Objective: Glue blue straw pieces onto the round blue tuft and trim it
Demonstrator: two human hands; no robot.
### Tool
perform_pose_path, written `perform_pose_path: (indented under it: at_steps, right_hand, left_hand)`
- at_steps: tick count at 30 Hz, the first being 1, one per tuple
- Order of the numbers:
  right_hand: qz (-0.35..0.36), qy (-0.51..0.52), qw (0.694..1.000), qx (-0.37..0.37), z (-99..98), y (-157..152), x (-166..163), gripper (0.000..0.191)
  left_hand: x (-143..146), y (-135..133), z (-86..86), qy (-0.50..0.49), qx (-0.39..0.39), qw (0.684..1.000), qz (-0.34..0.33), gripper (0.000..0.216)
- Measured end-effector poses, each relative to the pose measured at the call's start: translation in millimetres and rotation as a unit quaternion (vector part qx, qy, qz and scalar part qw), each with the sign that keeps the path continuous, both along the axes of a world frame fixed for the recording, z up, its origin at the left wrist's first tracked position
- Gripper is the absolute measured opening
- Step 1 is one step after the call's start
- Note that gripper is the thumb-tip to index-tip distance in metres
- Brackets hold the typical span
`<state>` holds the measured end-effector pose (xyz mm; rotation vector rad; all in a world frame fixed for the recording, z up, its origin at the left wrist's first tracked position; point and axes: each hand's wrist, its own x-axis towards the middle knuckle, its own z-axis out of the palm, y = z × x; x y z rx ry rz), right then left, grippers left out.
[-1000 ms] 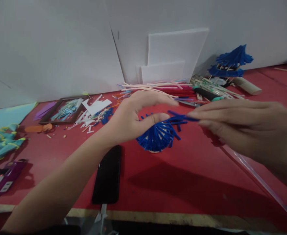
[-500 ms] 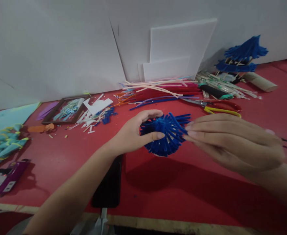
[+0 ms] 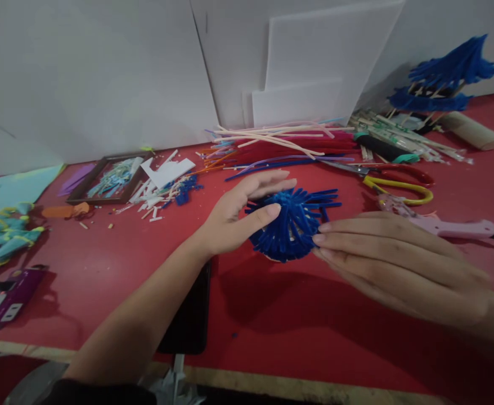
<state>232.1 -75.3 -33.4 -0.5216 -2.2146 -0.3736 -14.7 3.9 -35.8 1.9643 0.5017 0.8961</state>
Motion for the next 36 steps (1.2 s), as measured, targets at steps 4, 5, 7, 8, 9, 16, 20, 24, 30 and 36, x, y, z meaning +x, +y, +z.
perform_pose_path:
  at_steps: [4,5,7,8,9,16,20,24,30,36]
  right_hand:
    - [-0.004,-0.017,1.000,-0.002,2.0,-1,1,0.023]
    - [-0.005,-0.018,1.000,0.001,2.5,0,1,0.023]
    - [-0.007,-0.017,1.000,0.011,3.6,1,-1,0.020]
    - [-0.011,-0.018,1.000,0.016,4.2,1,-2,0.019]
    - [-0.014,-0.021,0.999,0.022,4.7,1,-2,0.019]
    - [-0.038,-0.037,0.997,0.058,5.0,-1,-3,0.023]
    - [-0.022,-0.042,0.996,0.069,6.4,1,-2,0.022]
    - [-0.010,-0.054,0.997,0.062,4.0,4,-1,0.019]
    - [-0.018,-0.032,0.997,0.067,-2.9,7,-2,0.017]
    - [-0.004,-0.057,0.995,0.085,3.3,8,-4,0.020]
  left_hand:
    - [-4,5,0.7,0.034,0.042,0.998,-0.012,0.050]
    - [-3,6,0.0,0.036,0.048,0.998,-0.009,0.051]
    - [-2,6,-1.4,0.034,0.054,0.998,-0.002,0.052]
    - [-1,5,-1.8,0.033,0.056,0.998,0.002,0.051]
    - [0,3,-2.0,0.033,0.057,0.998,0.004,0.051]
    - [4,-7,-0.9,0.028,0.076,0.996,0.021,0.044]
    - [5,-10,-4.4,0.057,0.079,0.992,0.079,0.044]
    - [6,-10,-8.6,0.058,0.089,0.989,0.101,0.047]
    - [11,-16,-7.1,0.064,0.121,0.983,0.126,0.041]
    - [16,-27,-3.6,0.085,0.161,0.968,0.172,0.034]
